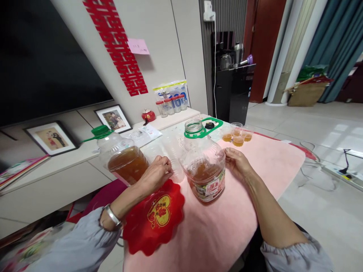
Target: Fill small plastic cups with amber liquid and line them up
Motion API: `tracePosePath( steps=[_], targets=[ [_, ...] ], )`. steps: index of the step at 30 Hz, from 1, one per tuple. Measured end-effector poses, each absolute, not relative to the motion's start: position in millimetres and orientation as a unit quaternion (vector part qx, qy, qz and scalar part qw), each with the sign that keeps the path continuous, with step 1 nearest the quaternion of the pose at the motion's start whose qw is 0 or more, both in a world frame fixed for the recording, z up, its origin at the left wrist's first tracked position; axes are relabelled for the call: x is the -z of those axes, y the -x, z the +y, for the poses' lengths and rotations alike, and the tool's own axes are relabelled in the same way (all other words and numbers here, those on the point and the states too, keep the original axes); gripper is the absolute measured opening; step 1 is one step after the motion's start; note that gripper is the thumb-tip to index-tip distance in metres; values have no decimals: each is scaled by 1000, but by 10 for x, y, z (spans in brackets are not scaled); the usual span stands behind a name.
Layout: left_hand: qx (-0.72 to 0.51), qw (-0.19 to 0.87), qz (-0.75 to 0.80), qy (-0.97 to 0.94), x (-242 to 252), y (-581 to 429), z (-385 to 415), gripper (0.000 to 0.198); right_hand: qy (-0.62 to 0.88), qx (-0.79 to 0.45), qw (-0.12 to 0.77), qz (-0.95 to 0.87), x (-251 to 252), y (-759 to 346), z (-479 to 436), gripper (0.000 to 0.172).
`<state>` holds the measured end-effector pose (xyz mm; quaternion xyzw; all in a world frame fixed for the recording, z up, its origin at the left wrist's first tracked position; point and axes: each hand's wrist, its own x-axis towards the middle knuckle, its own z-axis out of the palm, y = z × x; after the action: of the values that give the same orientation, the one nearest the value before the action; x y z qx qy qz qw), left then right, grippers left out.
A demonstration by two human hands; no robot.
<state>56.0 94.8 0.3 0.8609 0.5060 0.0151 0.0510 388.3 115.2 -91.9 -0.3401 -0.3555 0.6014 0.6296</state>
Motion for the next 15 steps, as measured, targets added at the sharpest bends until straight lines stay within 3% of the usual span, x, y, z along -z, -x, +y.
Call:
tracePosePath(
  steps=[10,15],
  targets=[
    [-84,88,526,-842,-134,-541,883,2,331,-614,623,-354,909,-3846,1142,31],
    [-112,87,527,-838,-188,-518,892,11,339,-615,618,-353,902,-3838,1137,35]
  ],
)
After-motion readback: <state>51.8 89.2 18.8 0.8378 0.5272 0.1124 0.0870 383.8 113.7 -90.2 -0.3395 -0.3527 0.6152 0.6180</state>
